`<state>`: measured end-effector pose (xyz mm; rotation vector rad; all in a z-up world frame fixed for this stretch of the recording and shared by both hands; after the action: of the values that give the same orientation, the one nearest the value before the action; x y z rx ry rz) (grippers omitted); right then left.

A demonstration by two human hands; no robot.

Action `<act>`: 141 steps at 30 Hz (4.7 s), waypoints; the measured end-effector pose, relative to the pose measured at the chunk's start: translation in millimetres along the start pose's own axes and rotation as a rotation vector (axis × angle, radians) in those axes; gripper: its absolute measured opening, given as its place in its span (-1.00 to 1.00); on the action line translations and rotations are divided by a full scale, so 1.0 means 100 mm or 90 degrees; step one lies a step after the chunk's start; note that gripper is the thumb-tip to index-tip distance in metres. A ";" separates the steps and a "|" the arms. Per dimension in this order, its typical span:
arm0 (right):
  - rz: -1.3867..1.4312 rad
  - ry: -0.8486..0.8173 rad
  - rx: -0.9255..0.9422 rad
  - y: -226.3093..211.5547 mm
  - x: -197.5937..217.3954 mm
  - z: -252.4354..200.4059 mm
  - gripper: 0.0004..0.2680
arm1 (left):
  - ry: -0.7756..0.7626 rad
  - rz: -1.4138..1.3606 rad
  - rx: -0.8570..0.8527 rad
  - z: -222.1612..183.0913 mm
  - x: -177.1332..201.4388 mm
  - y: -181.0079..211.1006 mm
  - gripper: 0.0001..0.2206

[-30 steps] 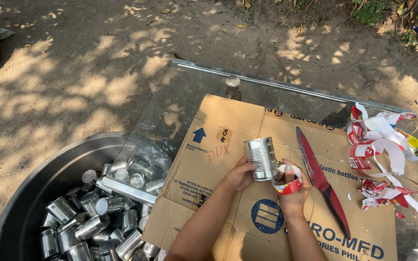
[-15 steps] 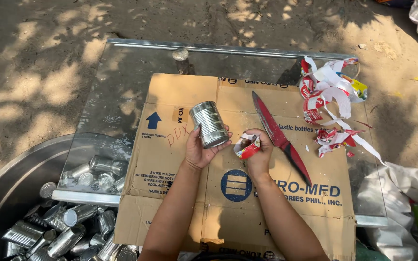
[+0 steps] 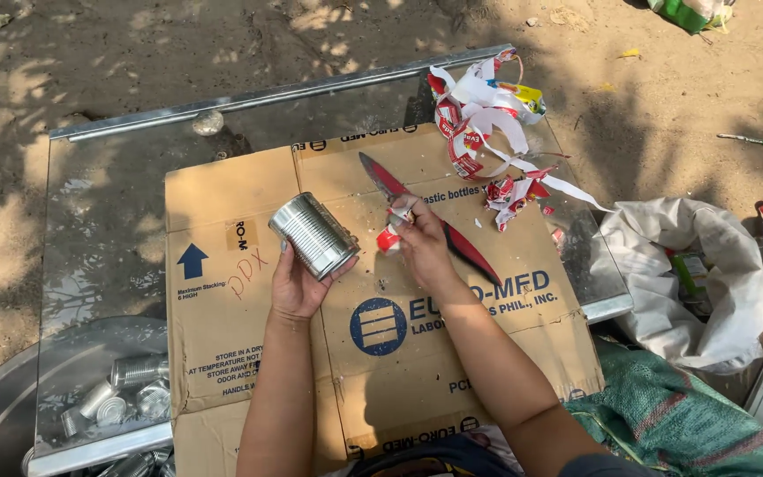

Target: Peeling paper labels off metal cans using hands and a knife

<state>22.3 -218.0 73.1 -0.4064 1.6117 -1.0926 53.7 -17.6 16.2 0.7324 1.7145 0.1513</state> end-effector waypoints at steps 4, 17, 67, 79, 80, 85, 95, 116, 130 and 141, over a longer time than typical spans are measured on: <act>-0.176 0.119 0.230 -0.79 0.17 0.12 -0.90 | 0.015 -0.025 -0.034 0.14 0.29 -0.10 -0.49; -0.824 -0.081 0.572 -0.88 0.07 -0.17 -0.73 | -0.024 -0.019 -0.080 0.29 0.36 -0.17 -0.59; -0.104 -0.157 -0.233 0.01 -0.20 0.21 -0.80 | -0.066 -0.005 -0.136 -0.01 0.04 -0.01 -0.54; 0.033 -0.116 -0.306 0.66 0.19 0.46 -0.85 | -0.025 0.000 -0.066 0.29 0.44 -0.21 -0.67; 0.043 -0.129 -0.317 0.64 0.14 0.42 -0.84 | -0.010 -0.002 -0.074 0.39 0.63 -0.27 -0.66; 0.011 -0.150 -0.314 0.58 -0.02 0.40 -0.84 | 0.005 -0.020 -0.087 0.36 0.55 -0.18 -0.57; 0.112 -0.217 -0.367 0.54 -0.04 0.28 -0.82 | -0.007 -0.037 -0.017 0.09 0.09 -0.08 -0.54; 0.195 -0.196 -0.395 0.64 0.01 0.20 -0.84 | -0.027 -0.100 0.043 0.22 0.42 -0.16 -0.46; 0.168 -0.172 -0.362 0.67 0.08 0.26 -0.85 | -0.050 -0.099 0.033 0.30 0.50 -0.25 -0.45; 0.179 -0.190 -0.380 0.78 0.26 0.22 -0.84 | -0.047 -0.110 0.044 -0.10 0.28 -0.16 -0.52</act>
<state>54.0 -206.8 -4.8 -0.6726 1.6396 -0.3041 35.7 -11.8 -11.8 0.6286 1.7101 -0.0535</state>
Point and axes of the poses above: each hand's wrist, its own z-axis towards the middle knuckle, its own x-axis out of the back of the hand, y = z × x, the point moved 5 cm from there along z, towards the middle knuckle, and after that the axes turned 15 degrees about y, right-handed, at the moved point
